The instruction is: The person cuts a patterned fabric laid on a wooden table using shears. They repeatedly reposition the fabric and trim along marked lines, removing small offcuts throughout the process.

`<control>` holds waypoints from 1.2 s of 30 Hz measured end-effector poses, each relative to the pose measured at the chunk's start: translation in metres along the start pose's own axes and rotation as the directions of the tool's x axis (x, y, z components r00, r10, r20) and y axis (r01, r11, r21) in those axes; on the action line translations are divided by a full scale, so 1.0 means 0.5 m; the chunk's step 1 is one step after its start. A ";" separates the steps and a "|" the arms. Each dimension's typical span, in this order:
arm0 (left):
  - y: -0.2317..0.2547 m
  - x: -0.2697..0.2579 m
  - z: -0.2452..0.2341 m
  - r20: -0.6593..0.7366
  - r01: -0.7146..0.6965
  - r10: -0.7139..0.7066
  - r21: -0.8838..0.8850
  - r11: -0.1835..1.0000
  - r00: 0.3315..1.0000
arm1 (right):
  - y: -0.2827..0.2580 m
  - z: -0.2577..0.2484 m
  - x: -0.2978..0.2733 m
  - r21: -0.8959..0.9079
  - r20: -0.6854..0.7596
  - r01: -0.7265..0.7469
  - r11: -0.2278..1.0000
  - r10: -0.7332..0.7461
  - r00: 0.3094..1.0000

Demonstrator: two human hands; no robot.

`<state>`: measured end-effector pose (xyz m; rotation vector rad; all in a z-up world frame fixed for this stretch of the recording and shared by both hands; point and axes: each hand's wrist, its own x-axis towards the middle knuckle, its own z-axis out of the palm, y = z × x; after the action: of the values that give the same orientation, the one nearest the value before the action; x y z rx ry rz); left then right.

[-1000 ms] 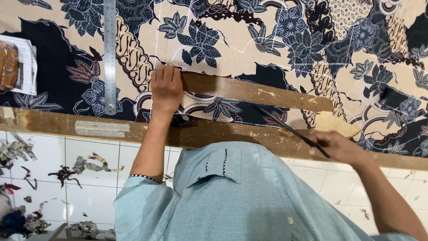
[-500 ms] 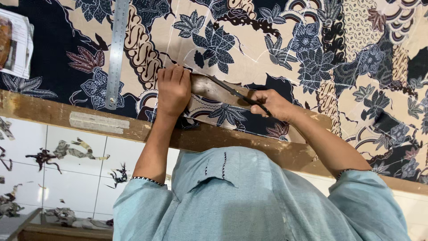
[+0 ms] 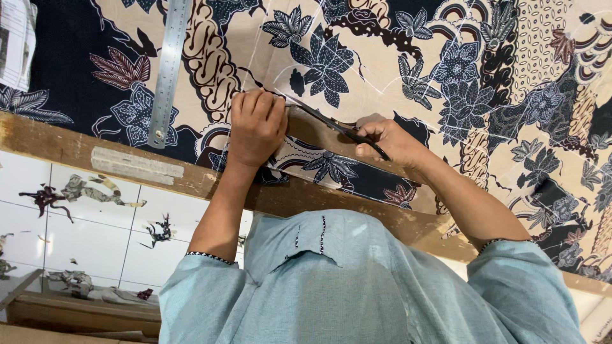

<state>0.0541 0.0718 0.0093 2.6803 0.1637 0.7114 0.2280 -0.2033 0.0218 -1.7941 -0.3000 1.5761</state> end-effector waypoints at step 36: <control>-0.010 -0.019 0.015 0.047 -0.015 0.013 0.053 0.998 0.999 | -0.038 0.071 0.025 -0.081 -0.039 0.064 0.995 -0.068 0.997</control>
<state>0.0497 0.0721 -0.0029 2.7485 0.1539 0.6565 0.2029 -0.1695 0.0249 -1.8562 -0.4032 1.4974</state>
